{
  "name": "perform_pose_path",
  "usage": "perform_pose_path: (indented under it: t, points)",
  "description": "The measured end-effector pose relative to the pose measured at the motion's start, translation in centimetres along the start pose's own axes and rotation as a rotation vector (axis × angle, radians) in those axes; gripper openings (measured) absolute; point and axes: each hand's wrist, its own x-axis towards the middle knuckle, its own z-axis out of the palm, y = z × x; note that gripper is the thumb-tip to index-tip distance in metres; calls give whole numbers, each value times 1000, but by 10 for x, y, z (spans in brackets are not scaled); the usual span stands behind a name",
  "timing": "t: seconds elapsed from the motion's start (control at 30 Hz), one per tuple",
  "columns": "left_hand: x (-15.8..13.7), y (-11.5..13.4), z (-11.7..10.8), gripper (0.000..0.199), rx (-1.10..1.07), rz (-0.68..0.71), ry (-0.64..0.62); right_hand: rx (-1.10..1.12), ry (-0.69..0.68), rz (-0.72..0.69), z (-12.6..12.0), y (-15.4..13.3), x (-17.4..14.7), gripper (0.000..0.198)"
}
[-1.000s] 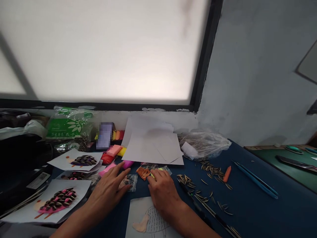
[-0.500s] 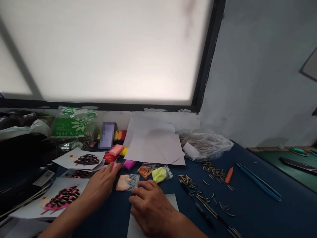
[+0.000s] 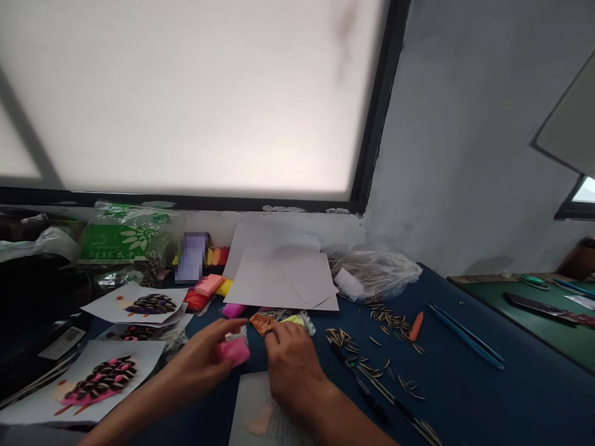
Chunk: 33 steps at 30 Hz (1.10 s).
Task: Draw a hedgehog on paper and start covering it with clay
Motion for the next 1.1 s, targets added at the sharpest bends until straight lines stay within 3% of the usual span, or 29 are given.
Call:
perform_pose_path:
  t: [0.13, 0.33, 0.4, 0.47, 0.57, 0.63, 0.7, 0.77, 0.93, 1.1]
  points:
    - [-3, -16, 8, 49, -57, -80, -27, -53, 4, 130, -4, 15, 2, 29]
    - [6, -24, -5, 63, -225, -152, 32, 73, -25, -24, 12, 9, 1, 53]
    - [9, -18, -6, 57, -359, -159, 38, 110, -20, -54, 15, 7, 1, 55]
    - [12, -11, -7, 38, -524, -180, 24, 172, 40, -38, 12, 6, 0, 50]
    - [12, -4, -7, 36, -766, -234, -13, 505, 214, 34, -1, 2, -2, 36]
    - [10, -1, -5, 41, -889, -273, -38, 781, 150, 73, -10, -3, -4, 25]
    - [8, 3, -2, 41, -985, -302, -62, 988, 28, 75, -14, -8, -4, 25]
    - [6, 8, 1, 43, -1064, -320, -81, 1116, 25, 106, -12, -10, -3, 29]
    - [4, 15, 3, 51, -1183, -368, -96, 1142, 60, 155, -4, -7, -1, 35]
    - [6, 7, 2, 47, -1176, -401, -123, 1078, 145, 247, -6, -2, 2, 32]
